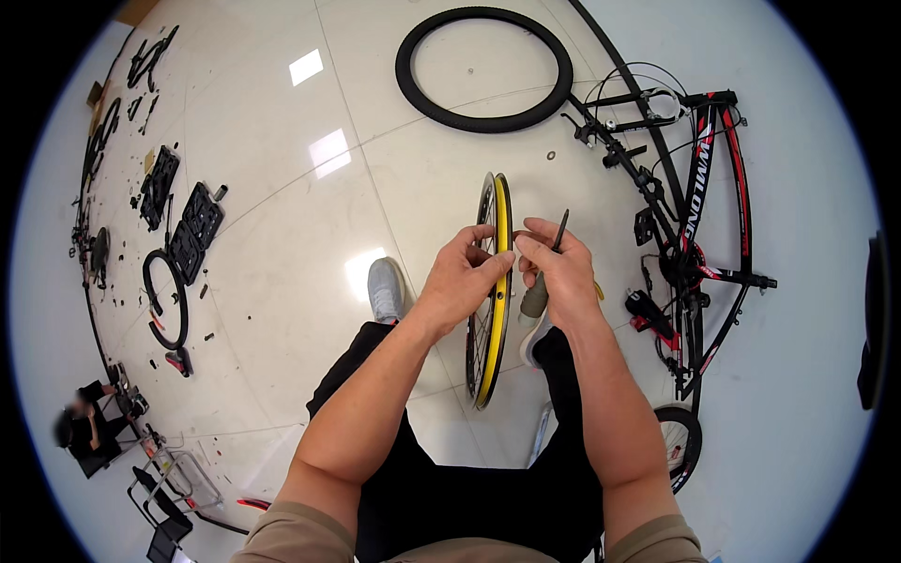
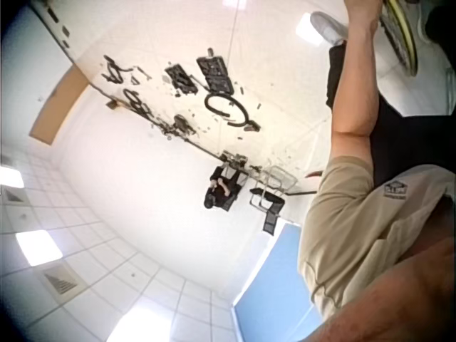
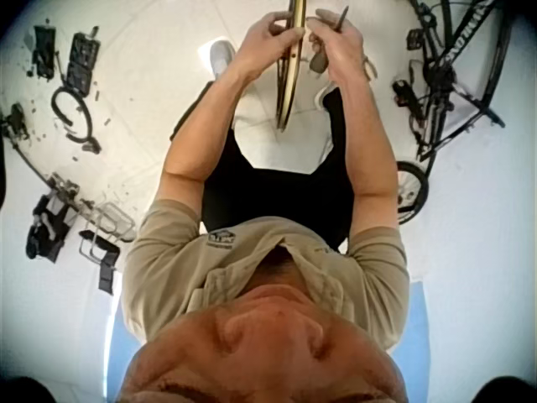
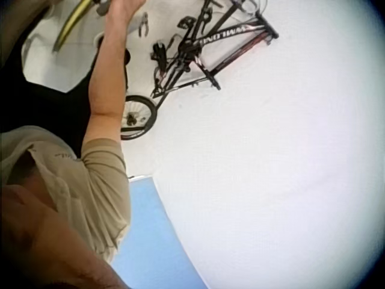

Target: The person removes a bicycle tire from a wheel, places the tire on the floor, and then uses a tool to adjust the wheel rim. The person then picks up another tire and begins to mount it onto the wheel.

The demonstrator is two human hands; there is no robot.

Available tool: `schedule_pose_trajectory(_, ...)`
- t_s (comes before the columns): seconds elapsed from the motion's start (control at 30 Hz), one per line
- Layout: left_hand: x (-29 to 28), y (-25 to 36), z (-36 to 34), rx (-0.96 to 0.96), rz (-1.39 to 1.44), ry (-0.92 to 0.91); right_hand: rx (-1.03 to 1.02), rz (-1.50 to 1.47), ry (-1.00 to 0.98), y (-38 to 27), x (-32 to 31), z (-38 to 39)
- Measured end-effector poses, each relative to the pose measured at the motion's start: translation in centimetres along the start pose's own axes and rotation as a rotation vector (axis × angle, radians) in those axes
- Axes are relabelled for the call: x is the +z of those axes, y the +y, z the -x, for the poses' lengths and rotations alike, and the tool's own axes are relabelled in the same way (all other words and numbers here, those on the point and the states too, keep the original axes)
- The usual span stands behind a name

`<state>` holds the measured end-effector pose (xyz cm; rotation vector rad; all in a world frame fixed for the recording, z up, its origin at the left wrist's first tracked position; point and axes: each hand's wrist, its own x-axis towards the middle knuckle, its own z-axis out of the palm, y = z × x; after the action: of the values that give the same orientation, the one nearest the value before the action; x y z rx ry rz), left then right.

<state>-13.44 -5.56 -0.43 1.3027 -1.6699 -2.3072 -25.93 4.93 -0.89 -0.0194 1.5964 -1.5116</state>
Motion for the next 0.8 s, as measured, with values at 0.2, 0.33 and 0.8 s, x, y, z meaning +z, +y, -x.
schedule_pose_trajectory(0.2, -0.5, 1.1, -0.1, -0.008, 0.155, 0.022, 0.153, 0.088, -0.018, -0.2, 0.4, 0.4)
schedule_pose_trajectory(0.33, -1.2, 1.4, -0.8, 0.052, 0.418, 0.015, 0.159, 0.156, -0.073, 0.6, 0.4, 0.7)
schedule_pose_trajectory(0.8, -1.1, 1.3, -1.8, 0.195, 0.474, -0.037, 0.241, 0.31, -0.466, 0.6, 0.5, 1.4)
